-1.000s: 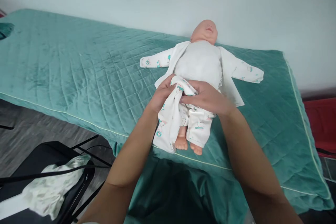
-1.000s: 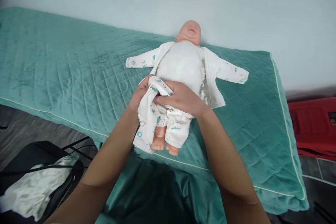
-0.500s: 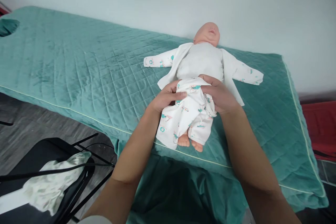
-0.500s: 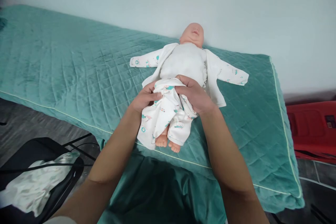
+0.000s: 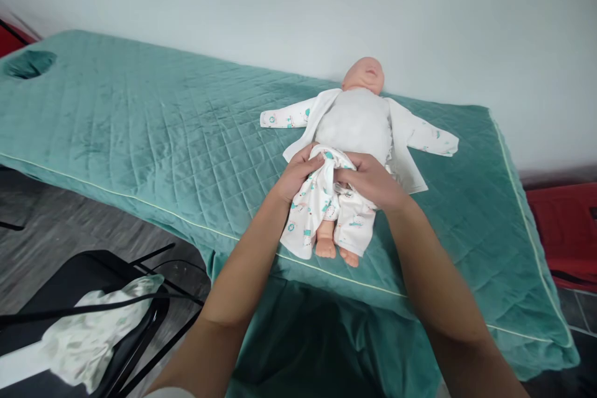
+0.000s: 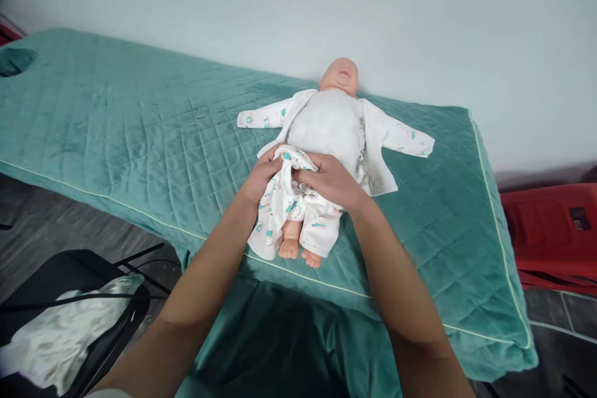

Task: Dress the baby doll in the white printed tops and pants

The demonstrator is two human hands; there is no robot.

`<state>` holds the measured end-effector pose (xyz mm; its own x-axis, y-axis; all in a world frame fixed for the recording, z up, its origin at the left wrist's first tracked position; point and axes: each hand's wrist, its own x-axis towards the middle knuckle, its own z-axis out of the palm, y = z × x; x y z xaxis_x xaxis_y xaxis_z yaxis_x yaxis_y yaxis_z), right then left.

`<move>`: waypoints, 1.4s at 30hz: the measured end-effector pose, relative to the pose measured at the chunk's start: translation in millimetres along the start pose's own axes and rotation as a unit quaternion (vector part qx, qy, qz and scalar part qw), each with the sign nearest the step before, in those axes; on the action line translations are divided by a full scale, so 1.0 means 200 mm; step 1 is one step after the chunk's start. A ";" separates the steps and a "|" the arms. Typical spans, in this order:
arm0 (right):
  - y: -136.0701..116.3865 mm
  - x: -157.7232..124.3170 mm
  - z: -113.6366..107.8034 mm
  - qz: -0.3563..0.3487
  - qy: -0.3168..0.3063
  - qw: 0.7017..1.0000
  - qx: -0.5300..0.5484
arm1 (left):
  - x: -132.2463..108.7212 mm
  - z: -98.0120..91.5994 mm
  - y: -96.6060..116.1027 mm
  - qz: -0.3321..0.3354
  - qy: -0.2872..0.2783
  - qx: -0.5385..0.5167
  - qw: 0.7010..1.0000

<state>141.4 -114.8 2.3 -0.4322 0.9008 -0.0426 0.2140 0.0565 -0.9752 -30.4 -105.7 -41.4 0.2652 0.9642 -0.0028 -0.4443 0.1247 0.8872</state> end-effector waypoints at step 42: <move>0.08 -0.06 0.01 -0.069 0.024 0.954 -0.290 | -0.70 0.40 0.09 -0.109 0.156 -0.181 0.965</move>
<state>148.8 -125.1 -13.4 -0.4533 0.8856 0.1011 0.6128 0.3920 -0.6862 -8.0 -257.4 11.7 0.1411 0.9226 -0.3590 -0.6921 0.3513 0.6305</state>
